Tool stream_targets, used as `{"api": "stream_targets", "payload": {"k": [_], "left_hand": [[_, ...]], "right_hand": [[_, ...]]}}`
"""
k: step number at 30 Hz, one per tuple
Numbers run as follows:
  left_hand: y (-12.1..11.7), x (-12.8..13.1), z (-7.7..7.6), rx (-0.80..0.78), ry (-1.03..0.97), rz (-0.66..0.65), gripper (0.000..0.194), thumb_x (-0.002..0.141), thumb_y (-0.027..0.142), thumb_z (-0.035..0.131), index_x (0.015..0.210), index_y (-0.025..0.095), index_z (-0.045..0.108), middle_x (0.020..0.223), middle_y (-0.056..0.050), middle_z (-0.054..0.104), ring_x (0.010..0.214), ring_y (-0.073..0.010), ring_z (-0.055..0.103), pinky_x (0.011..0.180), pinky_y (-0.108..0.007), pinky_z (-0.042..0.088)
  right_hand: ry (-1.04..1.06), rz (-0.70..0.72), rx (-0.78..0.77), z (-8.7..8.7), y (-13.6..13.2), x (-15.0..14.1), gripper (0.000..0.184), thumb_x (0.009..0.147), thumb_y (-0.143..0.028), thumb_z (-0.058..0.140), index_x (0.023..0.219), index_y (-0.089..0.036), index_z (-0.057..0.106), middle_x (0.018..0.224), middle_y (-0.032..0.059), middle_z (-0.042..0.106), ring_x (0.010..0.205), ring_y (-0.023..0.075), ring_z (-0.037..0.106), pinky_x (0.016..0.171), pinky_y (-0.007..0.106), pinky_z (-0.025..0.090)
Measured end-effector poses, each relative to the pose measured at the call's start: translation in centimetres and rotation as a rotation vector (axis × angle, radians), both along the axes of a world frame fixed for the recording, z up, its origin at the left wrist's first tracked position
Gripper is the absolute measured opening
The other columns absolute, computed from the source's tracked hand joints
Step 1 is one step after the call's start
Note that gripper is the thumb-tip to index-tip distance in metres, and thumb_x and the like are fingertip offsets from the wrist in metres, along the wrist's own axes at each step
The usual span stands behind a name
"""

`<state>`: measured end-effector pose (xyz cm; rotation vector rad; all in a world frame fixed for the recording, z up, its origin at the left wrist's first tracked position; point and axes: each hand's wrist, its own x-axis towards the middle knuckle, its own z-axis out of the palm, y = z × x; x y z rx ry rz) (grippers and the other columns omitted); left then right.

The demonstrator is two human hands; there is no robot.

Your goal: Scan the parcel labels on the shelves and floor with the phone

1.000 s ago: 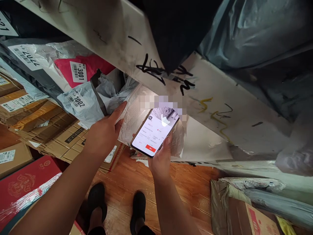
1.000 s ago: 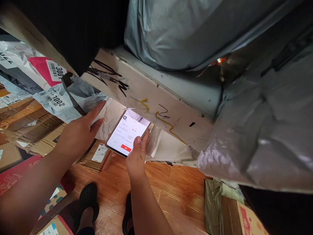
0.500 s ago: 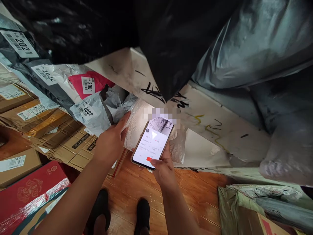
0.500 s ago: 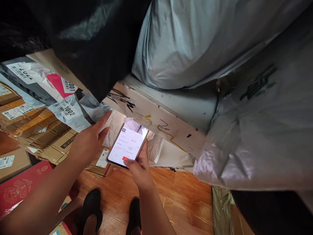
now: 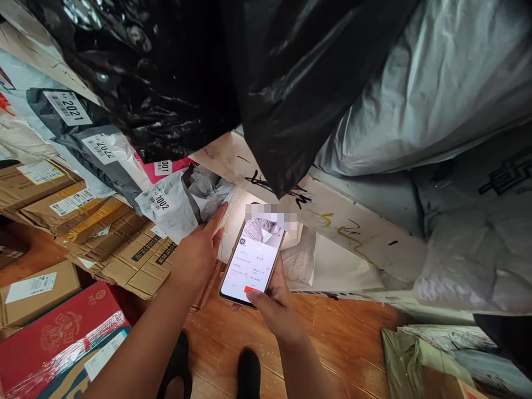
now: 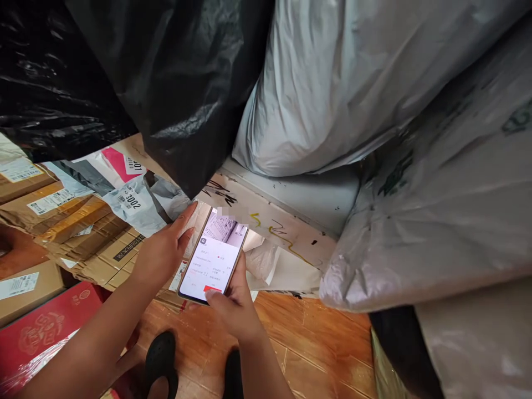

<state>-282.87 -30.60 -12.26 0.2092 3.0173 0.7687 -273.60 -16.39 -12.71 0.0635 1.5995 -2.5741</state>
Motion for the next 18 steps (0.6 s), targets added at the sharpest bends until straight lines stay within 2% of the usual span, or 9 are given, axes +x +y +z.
{"api": "stream_targets", "payload": {"k": [6, 13, 16, 18], "left_hand": [[0.0, 0.0, -0.2, 0.009, -0.014, -0.008, 0.052, 0.094, 0.034, 0.033, 0.145, 0.039, 0.024, 0.093, -0.004, 0.071, 0.074, -0.0279, 0.067, 0.057, -0.032, 0.038], [-0.3, 0.1, -0.6, 0.006, 0.029, -0.021, 0.052, 0.095, 0.034, 0.031, 0.146, 0.038, 0.02, 0.09, -0.004, 0.07, 0.074, -0.0249, 0.067, 0.059, -0.031, 0.041], [0.1, 0.5, 0.3, -0.022, 0.053, -0.021, 0.053, 0.095, 0.031, 0.033, 0.146, 0.036, 0.022, 0.089, -0.003, 0.069, 0.07, -0.0219, 0.066, 0.055, -0.029, 0.039], [0.9, 0.5, 1.1, -0.08, 0.092, -0.072, 0.055, 0.092, 0.029, 0.038, 0.145, 0.036, 0.025, 0.085, -0.002, 0.067, 0.062, -0.0201, 0.063, 0.05, -0.028, 0.035]], "right_hand": [[0.019, -0.026, 0.017, -0.1, 0.1, 0.0, 0.066, 0.07, -0.007, 0.06, 0.125, -0.033, 0.035, 0.107, -0.0015, 0.065, 0.083, 0.0145, 0.065, 0.058, 0.021, 0.059], [-0.007, 0.048, -0.08, -0.1, 0.0, 0.1, 0.066, 0.075, -0.008, 0.06, 0.128, -0.033, 0.031, 0.107, -0.0007, 0.068, 0.084, 0.0168, 0.069, 0.055, 0.023, 0.06], [-0.026, 0.063, -0.122, -0.2, -0.3, 0.7, 0.075, 0.075, -0.008, 0.062, 0.134, -0.034, 0.024, 0.102, -0.0004, 0.069, 0.078, 0.0158, 0.07, 0.05, 0.021, 0.057], [-0.046, 0.095, -0.182, -0.2, -0.5, 1.3, 0.083, 0.073, -0.012, 0.068, 0.137, -0.033, 0.02, 0.096, -0.0004, 0.07, 0.072, 0.0153, 0.069, 0.052, 0.022, 0.057]]}}
